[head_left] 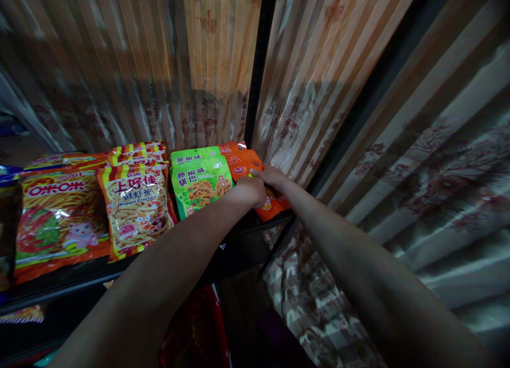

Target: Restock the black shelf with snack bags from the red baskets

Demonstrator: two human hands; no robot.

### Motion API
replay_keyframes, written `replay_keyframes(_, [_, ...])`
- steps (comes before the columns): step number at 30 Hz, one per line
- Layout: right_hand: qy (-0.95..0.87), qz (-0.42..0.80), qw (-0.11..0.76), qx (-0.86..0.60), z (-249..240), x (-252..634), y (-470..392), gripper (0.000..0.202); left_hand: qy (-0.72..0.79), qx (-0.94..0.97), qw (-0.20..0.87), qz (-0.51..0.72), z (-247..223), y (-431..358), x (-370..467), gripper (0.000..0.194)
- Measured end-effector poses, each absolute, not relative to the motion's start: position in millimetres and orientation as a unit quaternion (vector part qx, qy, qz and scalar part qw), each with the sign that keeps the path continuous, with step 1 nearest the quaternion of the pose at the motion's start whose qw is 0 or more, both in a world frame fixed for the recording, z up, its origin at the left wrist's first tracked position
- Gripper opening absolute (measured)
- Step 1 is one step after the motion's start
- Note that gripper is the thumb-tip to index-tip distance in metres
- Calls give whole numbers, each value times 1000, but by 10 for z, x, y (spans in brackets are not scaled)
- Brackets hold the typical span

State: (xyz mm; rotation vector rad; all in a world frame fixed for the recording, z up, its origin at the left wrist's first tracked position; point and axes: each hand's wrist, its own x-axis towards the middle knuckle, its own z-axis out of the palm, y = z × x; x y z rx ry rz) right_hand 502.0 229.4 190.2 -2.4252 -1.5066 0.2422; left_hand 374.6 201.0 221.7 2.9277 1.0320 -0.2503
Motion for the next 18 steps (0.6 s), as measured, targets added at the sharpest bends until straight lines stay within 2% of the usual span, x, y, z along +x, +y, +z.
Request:
replay_keyframes(11, [-509,59,136,-848,1906,4962,2339,48,352,932,22,-79,2246,1998,3712,45])
replay_keyframes(18, [-464,76,130,-873,1952,4875,2403,47,361,931,7,-61,2174,2039,3749,47])
